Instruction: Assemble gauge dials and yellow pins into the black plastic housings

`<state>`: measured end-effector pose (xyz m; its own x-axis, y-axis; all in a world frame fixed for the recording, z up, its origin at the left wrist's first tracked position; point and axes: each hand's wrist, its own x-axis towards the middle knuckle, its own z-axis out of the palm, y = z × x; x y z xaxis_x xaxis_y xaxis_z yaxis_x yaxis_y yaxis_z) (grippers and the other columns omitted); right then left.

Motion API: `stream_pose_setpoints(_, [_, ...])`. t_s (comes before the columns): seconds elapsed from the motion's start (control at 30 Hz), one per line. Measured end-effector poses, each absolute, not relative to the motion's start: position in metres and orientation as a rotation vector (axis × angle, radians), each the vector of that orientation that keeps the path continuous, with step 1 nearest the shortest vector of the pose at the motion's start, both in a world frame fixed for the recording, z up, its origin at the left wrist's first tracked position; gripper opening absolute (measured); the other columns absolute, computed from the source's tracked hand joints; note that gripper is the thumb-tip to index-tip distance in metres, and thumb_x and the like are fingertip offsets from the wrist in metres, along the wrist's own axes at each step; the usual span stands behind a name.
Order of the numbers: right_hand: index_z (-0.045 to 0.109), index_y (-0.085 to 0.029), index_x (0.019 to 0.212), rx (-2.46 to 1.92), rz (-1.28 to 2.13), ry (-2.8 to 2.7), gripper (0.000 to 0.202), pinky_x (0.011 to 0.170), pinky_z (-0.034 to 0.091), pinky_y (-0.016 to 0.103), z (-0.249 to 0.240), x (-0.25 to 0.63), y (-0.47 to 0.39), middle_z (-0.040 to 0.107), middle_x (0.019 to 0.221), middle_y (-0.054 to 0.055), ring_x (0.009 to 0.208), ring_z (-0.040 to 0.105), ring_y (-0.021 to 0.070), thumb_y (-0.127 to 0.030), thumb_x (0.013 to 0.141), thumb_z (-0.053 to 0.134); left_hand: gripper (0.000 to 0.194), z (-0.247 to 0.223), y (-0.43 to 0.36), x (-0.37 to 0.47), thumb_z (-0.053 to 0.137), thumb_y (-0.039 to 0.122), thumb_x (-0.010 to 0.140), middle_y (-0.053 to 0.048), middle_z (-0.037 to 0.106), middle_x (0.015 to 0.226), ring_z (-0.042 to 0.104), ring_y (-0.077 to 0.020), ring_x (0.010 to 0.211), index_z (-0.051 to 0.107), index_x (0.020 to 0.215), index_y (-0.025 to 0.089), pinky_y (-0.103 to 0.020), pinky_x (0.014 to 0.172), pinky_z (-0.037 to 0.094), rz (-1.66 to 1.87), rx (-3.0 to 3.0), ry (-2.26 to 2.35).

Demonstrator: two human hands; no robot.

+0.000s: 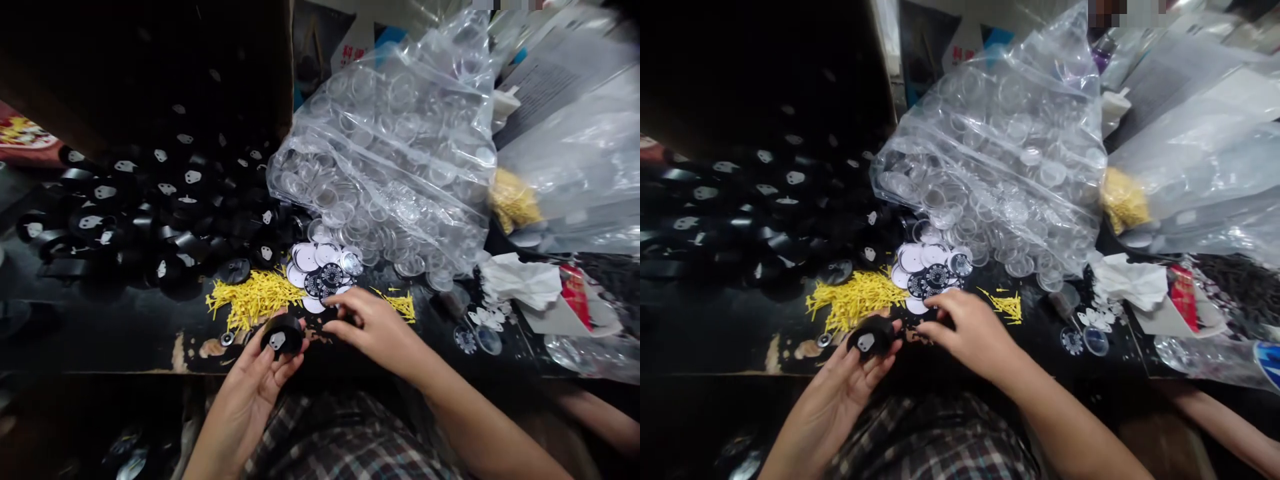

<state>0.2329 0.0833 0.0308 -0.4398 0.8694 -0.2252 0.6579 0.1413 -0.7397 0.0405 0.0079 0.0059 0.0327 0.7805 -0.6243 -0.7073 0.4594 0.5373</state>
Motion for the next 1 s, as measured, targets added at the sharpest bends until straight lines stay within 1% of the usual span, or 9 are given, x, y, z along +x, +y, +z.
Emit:
stream_pose_setpoints(0.07, [0.058,-0.020,0.120,-1.693,0.787,-2.279,0.040,0.089,0.041,0.042,0.027,0.254,0.086,0.058,0.110,0.009,0.101,0.054,0.0253,-0.032,0.082,0.065,0.042,0.007,0.011,0.048,0.069,0.033,0.080,-0.010,0.066,0.120,0.065,-0.0239,0.101,0.062,0.120,0.025,-0.030,0.083,0.054,1.153,0.056,0.977])
stream_pose_setpoints(0.13, [0.057,-0.017,0.116,-1.752,0.654,-2.319,0.035,0.091,0.040,0.046,0.022,0.264,0.090,0.057,0.112,0.011,0.105,0.053,0.0278,-0.027,0.083,0.064,0.041,0.006,0.015,0.053,0.067,0.039,0.081,-0.012,0.066,0.119,0.066,-0.0226,0.098,0.062,0.119,0.023,-0.030,0.082,0.054,1.187,0.060,0.957])
stream_pose_setpoints(0.23, [0.061,-0.017,0.099,-1.736,0.782,-2.197,0.016,0.083,0.044,0.039,0.017,0.264,0.097,0.063,0.096,0.007,0.090,0.059,0.0225,-0.025,0.086,0.059,0.041,0.003,0.019,0.057,0.063,0.048,0.083,-0.013,0.067,0.115,0.067,-0.0209,0.092,0.065,0.113,0.021,-0.028,0.075,0.055,1.225,0.051,0.995])
stream_pose_setpoints(0.33, [0.066,-0.021,0.095,-1.700,0.883,-2.010,0.014,0.078,0.045,0.035,0.016,0.260,0.103,0.068,0.086,0.002,0.078,0.060,0.0185,-0.028,0.089,0.056,0.040,0.001,0.019,0.059,0.063,0.050,0.082,-0.013,0.069,0.111,0.067,-0.0207,0.090,0.068,0.108,0.020,-0.027,0.072,0.056,1.243,0.016,1.016])
stream_pose_setpoints(0.43, [0.069,-0.026,0.101,-1.597,0.804,-1.893,0.018,0.082,0.045,0.034,0.018,0.257,0.105,0.071,0.093,0.001,0.083,0.062,0.0180,-0.029,0.091,0.055,0.040,0.003,0.018,0.061,0.061,0.050,0.083,-0.014,0.069,0.111,0.066,-0.0220,0.097,0.069,0.105,0.017,-0.029,0.080,0.055,1.268,-0.016,1.009])
stream_pose_setpoints(0.57, [0.069,-0.022,0.099,-1.448,0.766,-1.880,0.017,0.084,0.045,0.033,0.026,0.245,0.100,0.070,0.095,0.003,0.088,0.063,0.0179,-0.027,0.091,0.055,0.041,0.008,0.017,0.065,0.055,0.052,0.086,-0.010,0.071,0.108,0.061,-0.0253,0.111,0.070,0.104,0.018,-0.037,0.098,0.047,1.376,0.047,1.012])
stream_pose_setpoints(0.7, [0.067,-0.020,0.098,-1.239,1.044,-1.949,0.018,0.083,0.046,0.030,0.033,0.222,0.091,0.068,0.095,0.003,0.090,0.062,0.0157,-0.023,0.093,0.050,0.038,0.010,0.015,0.067,0.060,0.050,0.084,-0.008,0.070,0.110,0.058,-0.0262,0.114,0.070,0.105,0.020,-0.039,0.104,0.041,1.392,0.232,0.986])
stream_pose_setpoints(0.83, [0.062,-0.019,0.104,-1.242,1.444,-1.810,0.022,0.072,0.048,0.026,0.031,0.208,0.084,0.065,0.089,0.002,0.079,0.061,0.0141,-0.034,0.089,0.057,0.033,0.008,0.009,0.064,0.060,0.048,0.085,-0.005,0.069,0.114,0.055,-0.0248,0.119,0.068,0.107,0.025,-0.037,0.102,0.044,1.504,0.242,1.029])
stream_pose_setpoints(1.0, [0.051,-0.018,0.085,-1.244,1.677,-1.548,0.017,0.062,0.047,0.024,0.024,0.208,0.081,0.057,0.074,-0.001,0.066,0.057,0.0117,-0.032,0.085,0.060,0.038,0.006,0.005,0.061,0.061,0.051,0.083,-0.006,0.067,0.119,0.052,-0.0239,0.123,0.067,0.111,0.025,-0.035,0.101,0.045,1.508,0.123,1.030])
